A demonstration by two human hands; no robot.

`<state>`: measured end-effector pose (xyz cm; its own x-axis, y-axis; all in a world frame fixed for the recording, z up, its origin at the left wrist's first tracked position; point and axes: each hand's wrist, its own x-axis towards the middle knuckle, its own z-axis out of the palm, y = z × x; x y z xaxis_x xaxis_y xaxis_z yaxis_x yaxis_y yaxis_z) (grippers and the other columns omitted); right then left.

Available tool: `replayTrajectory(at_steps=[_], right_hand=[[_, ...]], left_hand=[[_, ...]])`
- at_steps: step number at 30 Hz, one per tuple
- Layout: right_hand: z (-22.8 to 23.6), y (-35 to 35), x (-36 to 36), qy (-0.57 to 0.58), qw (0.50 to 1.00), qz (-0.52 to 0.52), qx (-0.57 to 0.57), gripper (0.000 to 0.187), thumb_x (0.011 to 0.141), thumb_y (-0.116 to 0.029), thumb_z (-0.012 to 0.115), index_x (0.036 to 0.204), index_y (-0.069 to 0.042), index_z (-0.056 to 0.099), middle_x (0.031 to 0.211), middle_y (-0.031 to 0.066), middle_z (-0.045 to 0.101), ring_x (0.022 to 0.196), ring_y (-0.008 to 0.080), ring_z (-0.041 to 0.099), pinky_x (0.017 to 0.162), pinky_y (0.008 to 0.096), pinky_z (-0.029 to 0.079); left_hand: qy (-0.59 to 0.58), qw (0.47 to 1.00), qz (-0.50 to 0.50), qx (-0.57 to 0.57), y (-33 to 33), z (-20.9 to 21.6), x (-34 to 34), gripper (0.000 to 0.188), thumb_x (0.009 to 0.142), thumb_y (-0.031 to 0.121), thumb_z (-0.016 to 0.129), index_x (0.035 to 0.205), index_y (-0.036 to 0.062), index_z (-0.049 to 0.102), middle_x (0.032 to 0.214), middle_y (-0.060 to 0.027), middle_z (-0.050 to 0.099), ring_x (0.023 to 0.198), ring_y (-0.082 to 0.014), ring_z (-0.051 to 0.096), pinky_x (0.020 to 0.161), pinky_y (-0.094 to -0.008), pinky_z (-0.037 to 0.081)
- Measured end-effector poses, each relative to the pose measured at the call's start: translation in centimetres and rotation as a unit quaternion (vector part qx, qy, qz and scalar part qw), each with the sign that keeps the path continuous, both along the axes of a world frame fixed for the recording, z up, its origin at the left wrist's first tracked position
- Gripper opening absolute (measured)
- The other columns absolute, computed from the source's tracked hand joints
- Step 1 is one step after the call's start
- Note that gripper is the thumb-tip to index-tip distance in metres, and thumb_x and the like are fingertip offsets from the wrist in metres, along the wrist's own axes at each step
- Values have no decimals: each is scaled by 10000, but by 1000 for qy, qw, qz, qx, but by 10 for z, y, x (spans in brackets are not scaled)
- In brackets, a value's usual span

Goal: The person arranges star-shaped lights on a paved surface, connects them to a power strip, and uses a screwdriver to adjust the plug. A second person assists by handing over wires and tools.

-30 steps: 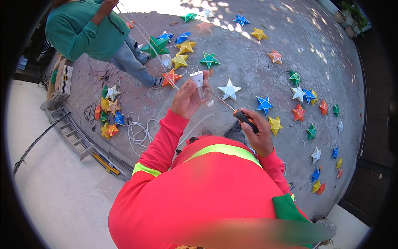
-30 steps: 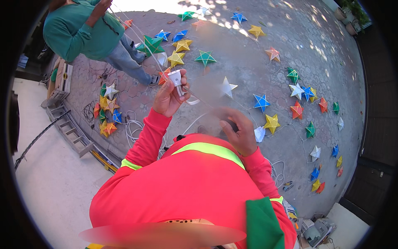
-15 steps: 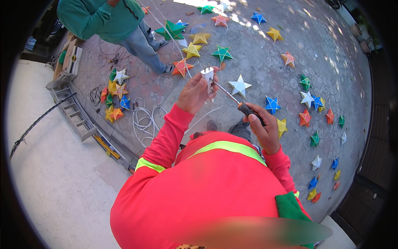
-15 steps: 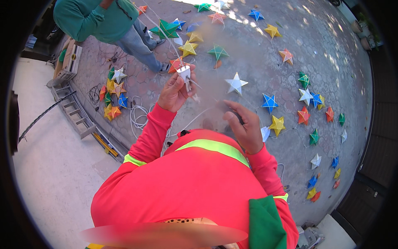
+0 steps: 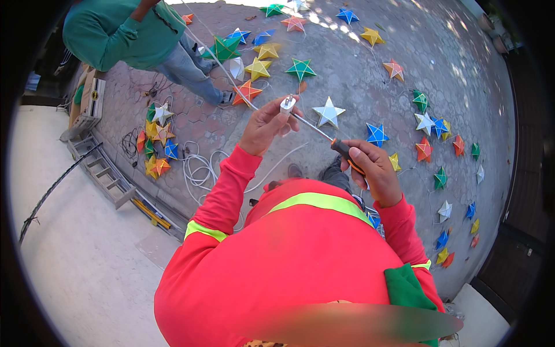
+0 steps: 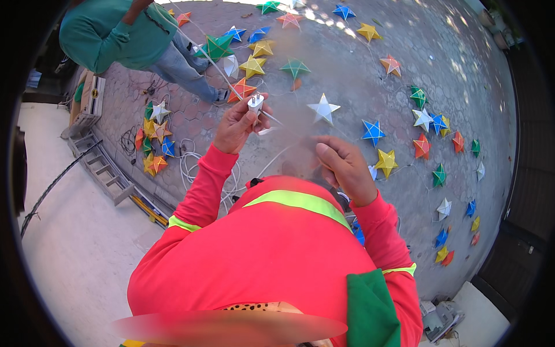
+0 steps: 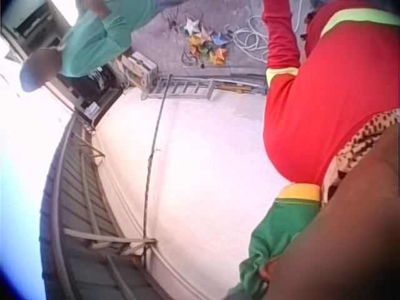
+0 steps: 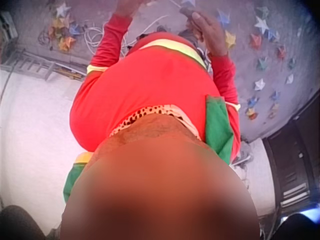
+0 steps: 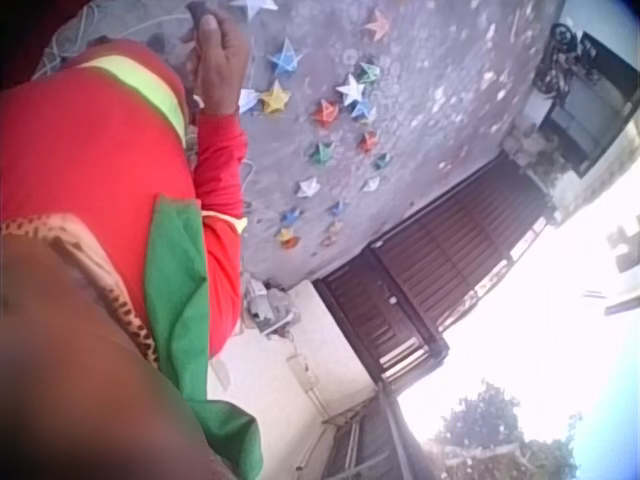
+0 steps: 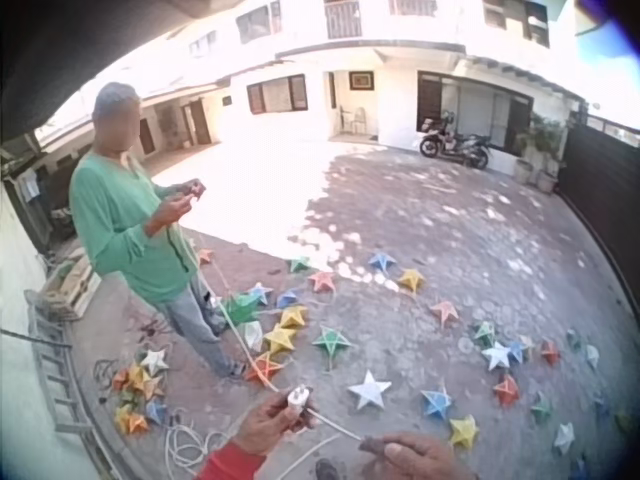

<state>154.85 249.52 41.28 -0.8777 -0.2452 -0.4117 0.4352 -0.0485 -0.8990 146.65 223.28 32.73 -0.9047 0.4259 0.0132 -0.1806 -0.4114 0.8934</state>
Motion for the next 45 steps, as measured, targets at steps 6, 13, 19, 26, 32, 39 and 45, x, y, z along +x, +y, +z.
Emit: replayTrajectory(at_steps=[6,13,19,26,32,39,45], right_hand=[[1,-10,-1,170,972,42,157,273,914,-124,550,1153,-2,600,815,81,640,646,143,575,559,284,448],[17,-23,-9,433,788,103,425,303,818,-61,628,1121,-44,618,858,141,620,707,275,621,651,326,492],[27,-22,-22,299,914,59,266,297,833,-77,623,1127,-50,600,866,134,603,729,298,618,654,357,483],[43,-21,-35,452,774,95,432,396,751,-42,723,1123,-51,588,971,109,604,842,298,599,697,363,479],[32,-27,-46,458,838,-43,292,447,688,-20,783,1097,-68,610,989,85,587,862,214,574,736,307,469],[23,-33,-55,448,876,-90,154,428,783,-2,733,1186,-39,595,1097,70,564,1018,166,570,833,292,487],[17,-45,-63,436,892,-106,48,474,829,41,664,1279,-4,521,1214,83,547,1144,175,551,952,307,472]], left_hand=[[-29,999,7,23,-2,-6,2,400,974,224,547,1333,53,501,1060,-68,630,806,-100,627,654,-220,452],[-72,997,-6,10,-13,-16,0,400,983,235,536,1335,51,496,1043,-62,630,760,-95,626,634,-235,471],[-81,992,9,98,-15,-16,2,419,984,268,536,1336,44,493,1000,-69,630,748,-105,606,647,-242,472],[-102,987,4,120,-17,-17,1,418,990,261,522,1340,35,486,1020,-86,625,761,-119,597,679,-253,472],[-143,979,31,141,-12,-22,8,552,944,348,581,1357,10,441,1011,-73,633,713,-126,532,617,-248,415],[-169,962,25,214,-8,-24,12,531,963,334,551,1365,11,425,1016,-73,621,722,-135,526,635,-262,430],[-189,954,21,234,-3,-24,17,531,963,323,552,1366,3,417,1022,-61,632,716,-117,527,651,-256,430]])
